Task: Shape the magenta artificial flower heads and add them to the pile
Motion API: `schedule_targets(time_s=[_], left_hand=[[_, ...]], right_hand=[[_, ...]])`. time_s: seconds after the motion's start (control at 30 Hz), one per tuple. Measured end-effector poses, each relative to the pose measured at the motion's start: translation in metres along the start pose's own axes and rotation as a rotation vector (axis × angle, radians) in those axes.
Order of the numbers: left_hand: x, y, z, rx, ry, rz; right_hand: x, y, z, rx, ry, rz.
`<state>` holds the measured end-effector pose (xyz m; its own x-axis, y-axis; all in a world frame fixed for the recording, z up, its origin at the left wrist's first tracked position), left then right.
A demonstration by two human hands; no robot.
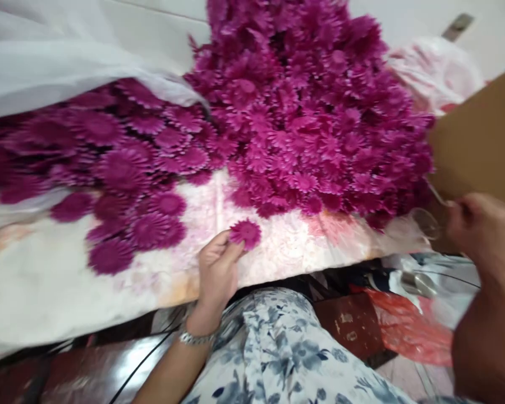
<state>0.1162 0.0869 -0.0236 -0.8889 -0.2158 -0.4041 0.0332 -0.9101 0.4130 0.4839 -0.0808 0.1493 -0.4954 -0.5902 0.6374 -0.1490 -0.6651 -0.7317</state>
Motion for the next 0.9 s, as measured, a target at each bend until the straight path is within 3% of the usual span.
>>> schedule_targets(time_s=[0.1,0.17,0.27,0.4,0.63,0.77,0.9], left_hand=[[0.002,-0.001,0.002,-0.007,0.004,-0.008],[0.004,0.000,0.001,0.016,0.019,0.001],[0.004,0.003,0.001,0.071,0.063,-0.013],[-0.001,0.006,0.001,0.156,0.112,-0.064],[0.002,0.004,0.008,0.099,0.067,-0.045],[0.002,0.005,0.005,0.077,0.041,-0.071],[0.006,0.003,0.000,0.002,-0.050,-0.117]], right_hand=[[-0.001,0.002,-0.052,0.083,-0.141,-0.034],[-0.005,0.004,-0.100,0.177,-0.336,-0.107],[0.000,0.005,-0.172,0.377,-0.603,-0.088],[-0.001,0.003,-0.233,0.434,-0.776,-0.079],[-0.003,-0.007,-0.302,0.225,-1.178,-0.249],[-0.006,-0.008,-0.326,0.271,-1.249,-0.263],[-0.011,0.002,-0.336,0.325,-1.260,-0.285]])
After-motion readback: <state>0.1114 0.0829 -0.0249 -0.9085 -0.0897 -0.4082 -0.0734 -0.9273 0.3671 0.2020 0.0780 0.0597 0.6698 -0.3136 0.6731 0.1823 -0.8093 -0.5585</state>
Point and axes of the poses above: each hand's wrist, its own y-axis away from the middle knuckle, its own x-axis out of the back of the hand, z = x × y, the point moved 9 cm from there along -y, towards the middle knuckle, and after that the axes turned 13 degrees about z, right-handed, at the moved point
